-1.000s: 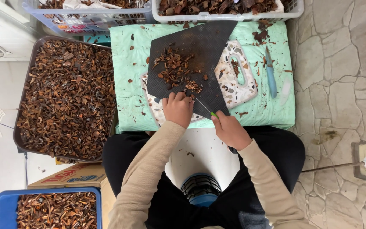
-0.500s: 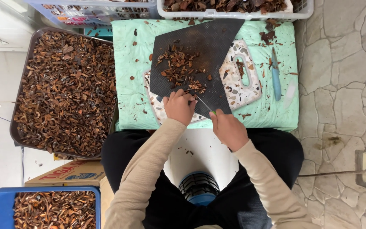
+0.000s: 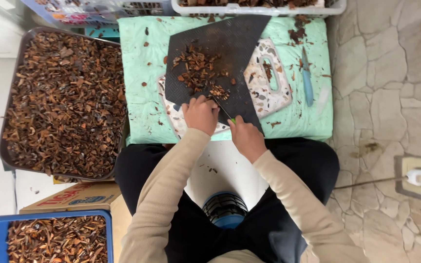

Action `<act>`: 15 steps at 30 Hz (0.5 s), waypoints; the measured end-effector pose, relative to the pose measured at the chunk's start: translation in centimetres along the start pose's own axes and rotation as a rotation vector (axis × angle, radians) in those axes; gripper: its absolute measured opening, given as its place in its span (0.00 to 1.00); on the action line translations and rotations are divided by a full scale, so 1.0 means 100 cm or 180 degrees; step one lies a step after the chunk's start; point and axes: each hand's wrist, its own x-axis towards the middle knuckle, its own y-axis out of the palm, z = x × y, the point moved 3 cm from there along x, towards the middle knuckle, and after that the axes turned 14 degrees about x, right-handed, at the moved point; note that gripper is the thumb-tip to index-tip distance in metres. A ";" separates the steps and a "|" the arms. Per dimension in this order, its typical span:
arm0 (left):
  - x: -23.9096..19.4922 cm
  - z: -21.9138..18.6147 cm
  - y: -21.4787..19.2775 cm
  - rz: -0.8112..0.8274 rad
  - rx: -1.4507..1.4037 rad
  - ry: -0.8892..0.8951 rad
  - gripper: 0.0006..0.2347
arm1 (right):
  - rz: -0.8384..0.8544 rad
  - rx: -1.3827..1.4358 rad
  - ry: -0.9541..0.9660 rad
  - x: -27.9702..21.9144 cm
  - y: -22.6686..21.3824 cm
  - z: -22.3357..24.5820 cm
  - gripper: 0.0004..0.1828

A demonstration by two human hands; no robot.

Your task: The person sits on a stool and chops dried brown mushrooms on a black cutting board using a knife. They repeatedly gather the chopped pieces and continue chopping them into smaller bits, with several containers of mushrooms visible nearby.

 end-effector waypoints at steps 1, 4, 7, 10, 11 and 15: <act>-0.001 -0.001 -0.005 -0.0008 -0.0009 0.0002 0.04 | -0.0007 -0.0009 -0.0001 -0.001 0.001 -0.002 0.21; -0.003 0.002 -0.015 -0.0092 -0.0060 -0.0151 0.03 | 0.0056 0.0162 0.0034 -0.003 0.006 -0.011 0.23; -0.001 0.003 -0.010 -0.0166 -0.0100 -0.0127 0.02 | 0.0106 0.0429 0.0203 -0.004 0.013 -0.025 0.25; 0.001 0.005 -0.005 -0.0051 -0.0157 -0.0080 0.02 | 0.0314 0.0726 0.0468 0.000 0.017 -0.037 0.26; 0.002 0.006 -0.004 0.0007 -0.0273 -0.0043 0.03 | 0.0387 0.0882 0.0522 0.004 0.020 -0.043 0.26; 0.005 0.006 0.000 0.0150 -0.0518 0.0012 0.03 | 0.0507 0.1116 0.0529 0.016 0.018 -0.049 0.27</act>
